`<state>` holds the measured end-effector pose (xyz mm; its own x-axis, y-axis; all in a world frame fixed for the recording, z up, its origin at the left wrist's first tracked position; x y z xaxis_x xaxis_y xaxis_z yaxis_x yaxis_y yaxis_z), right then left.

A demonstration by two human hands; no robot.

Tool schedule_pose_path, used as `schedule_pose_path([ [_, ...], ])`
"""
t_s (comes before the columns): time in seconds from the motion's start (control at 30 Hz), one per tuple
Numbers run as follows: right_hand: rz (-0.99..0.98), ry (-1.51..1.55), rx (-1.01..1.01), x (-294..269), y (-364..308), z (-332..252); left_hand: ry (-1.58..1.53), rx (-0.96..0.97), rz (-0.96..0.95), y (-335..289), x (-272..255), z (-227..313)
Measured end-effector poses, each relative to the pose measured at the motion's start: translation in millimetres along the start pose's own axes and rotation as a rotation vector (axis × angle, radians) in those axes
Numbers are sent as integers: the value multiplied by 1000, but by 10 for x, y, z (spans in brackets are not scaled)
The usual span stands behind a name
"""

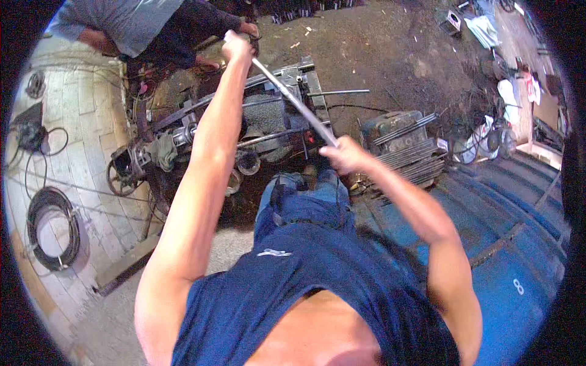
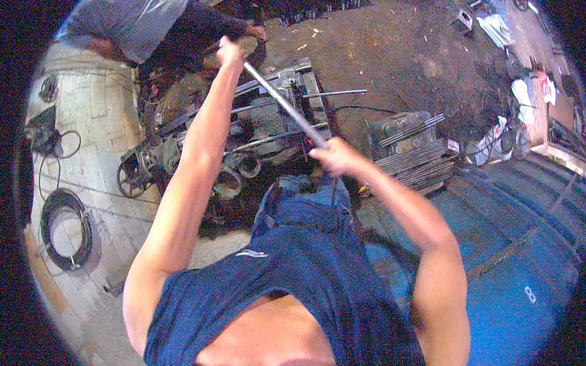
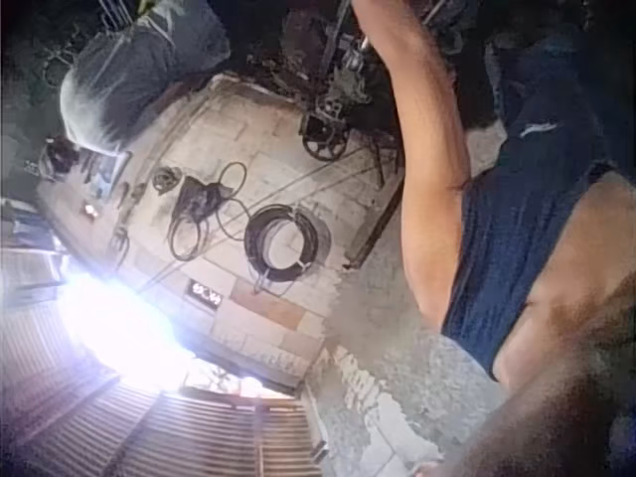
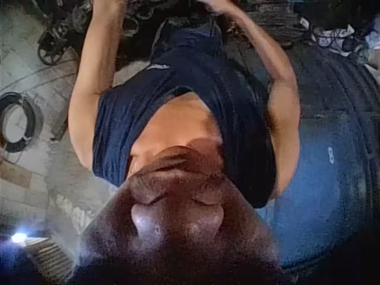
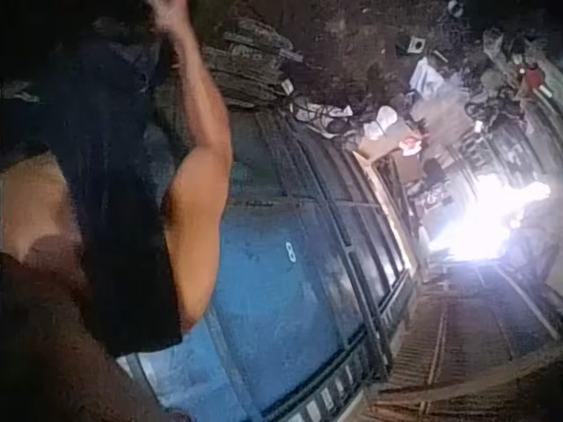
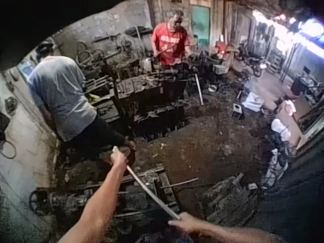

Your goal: Clean and maintain an industrial metal-shaping machine using a brush and a cleaning rod.

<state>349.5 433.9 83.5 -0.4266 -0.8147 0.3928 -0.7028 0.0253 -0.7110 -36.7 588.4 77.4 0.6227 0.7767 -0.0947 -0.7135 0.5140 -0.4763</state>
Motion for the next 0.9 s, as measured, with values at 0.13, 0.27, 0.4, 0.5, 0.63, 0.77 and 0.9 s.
schedule_pose_path([
  [0.13, 289, -89, -110, 416, -100, -210, 102, 91, -63, 230, 394, 1],
  [0.27, 208, -151, -126, 437, 64, -174, 253, 261, -129, 823, -77, -178],
  [0.4, 276, -93, -264, 196, 15, -33, 106, 234, -412, -447, -103, -107],
  [0.5, 657, -446, -559, -21, -247, -158, 205, 526, -329, -1359, -952, -164],
  [0.63, 1066, -657, -712, 461, -928, -644, 342, 398, -317, -1890, -2053, -1084],
  [0.77, 969, -795, -588, 731, -674, -623, 471, 293, -302, -2433, -2443, -1209],
  [0.9, 784, -680, -285, 478, -302, -429, 396, 287, -371, -2374, -2610, -1162],
])
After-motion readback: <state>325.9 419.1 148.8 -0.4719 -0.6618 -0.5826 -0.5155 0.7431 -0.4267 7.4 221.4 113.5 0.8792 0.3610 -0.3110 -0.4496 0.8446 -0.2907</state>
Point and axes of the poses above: each hand's wrist, its own y-axis towards the middle knuckle, its own x-axis out of the palm, z = x × y, the point moved 6 cm from there along y, towards the middle knuckle, and after that the axes turned 13 degrees about -z, right-handed, at the moved point
